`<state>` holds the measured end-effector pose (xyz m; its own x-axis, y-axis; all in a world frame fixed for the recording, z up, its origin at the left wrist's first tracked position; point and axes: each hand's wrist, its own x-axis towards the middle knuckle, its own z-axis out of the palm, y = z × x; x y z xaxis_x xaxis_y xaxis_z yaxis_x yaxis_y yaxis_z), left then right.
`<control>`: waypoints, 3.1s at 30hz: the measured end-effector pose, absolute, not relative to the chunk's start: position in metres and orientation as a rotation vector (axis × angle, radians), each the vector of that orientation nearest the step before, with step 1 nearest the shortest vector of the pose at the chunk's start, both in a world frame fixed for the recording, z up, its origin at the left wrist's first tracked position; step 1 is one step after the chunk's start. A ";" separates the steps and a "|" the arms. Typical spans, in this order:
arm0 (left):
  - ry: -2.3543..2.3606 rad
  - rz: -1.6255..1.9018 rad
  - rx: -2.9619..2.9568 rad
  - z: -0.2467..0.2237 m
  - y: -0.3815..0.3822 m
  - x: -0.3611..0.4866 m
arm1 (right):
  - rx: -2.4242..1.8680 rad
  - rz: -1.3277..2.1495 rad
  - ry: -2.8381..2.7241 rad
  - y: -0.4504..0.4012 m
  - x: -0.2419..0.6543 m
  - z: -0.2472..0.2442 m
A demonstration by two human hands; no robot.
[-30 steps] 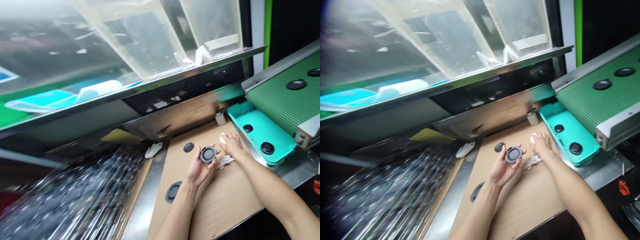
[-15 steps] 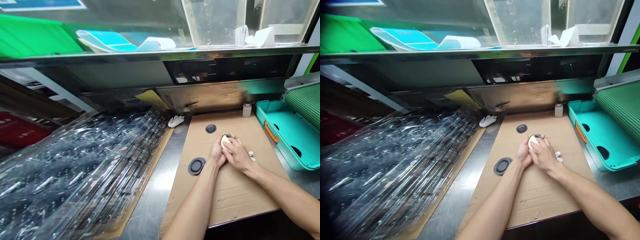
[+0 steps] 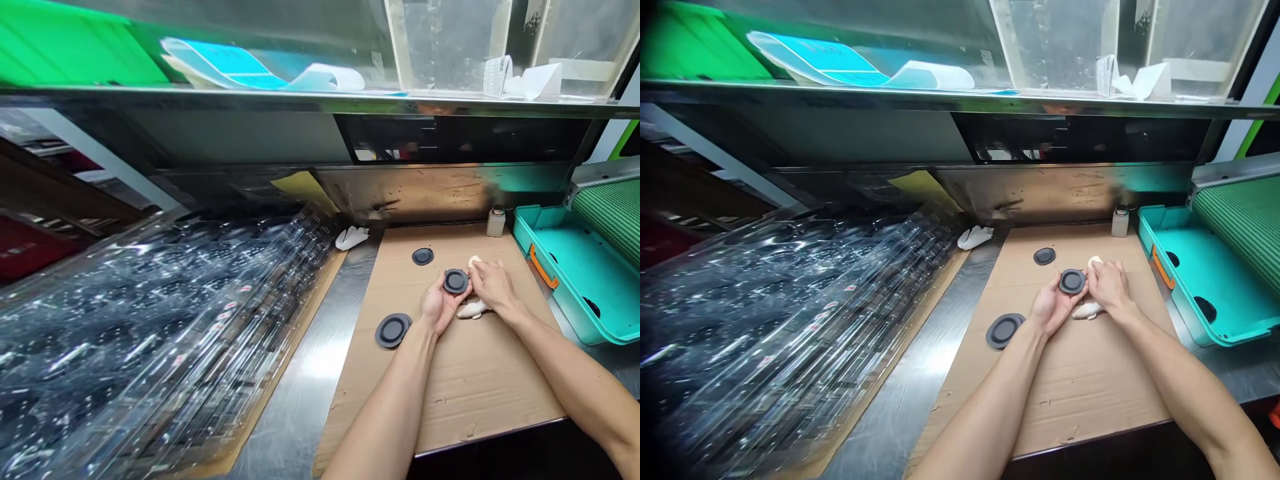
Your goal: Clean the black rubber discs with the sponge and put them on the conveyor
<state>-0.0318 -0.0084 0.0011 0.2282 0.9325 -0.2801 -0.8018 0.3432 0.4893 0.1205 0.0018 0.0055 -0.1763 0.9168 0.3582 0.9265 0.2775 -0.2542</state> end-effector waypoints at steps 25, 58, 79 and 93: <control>0.529 1.232 0.292 -0.003 -0.002 -0.017 | -1.437 -0.003 -2.115 -0.012 0.109 0.018; 0.589 1.311 0.364 -0.017 -0.002 -0.016 | -1.750 -0.038 -2.189 -0.018 0.112 0.012; 0.563 1.244 0.321 -0.015 0.000 -0.017 | -1.431 -0.105 -2.330 -0.020 0.101 0.005; 0.608 1.384 0.352 -0.020 -0.001 -0.009 | -1.687 -0.178 -2.341 -0.011 0.101 0.014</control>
<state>-0.0093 -0.0006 -0.0203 0.0688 0.9788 -0.1928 -0.8044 0.1688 0.5696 0.1012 -0.0109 0.0143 -0.2981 0.9151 0.2716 0.9456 0.3219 -0.0465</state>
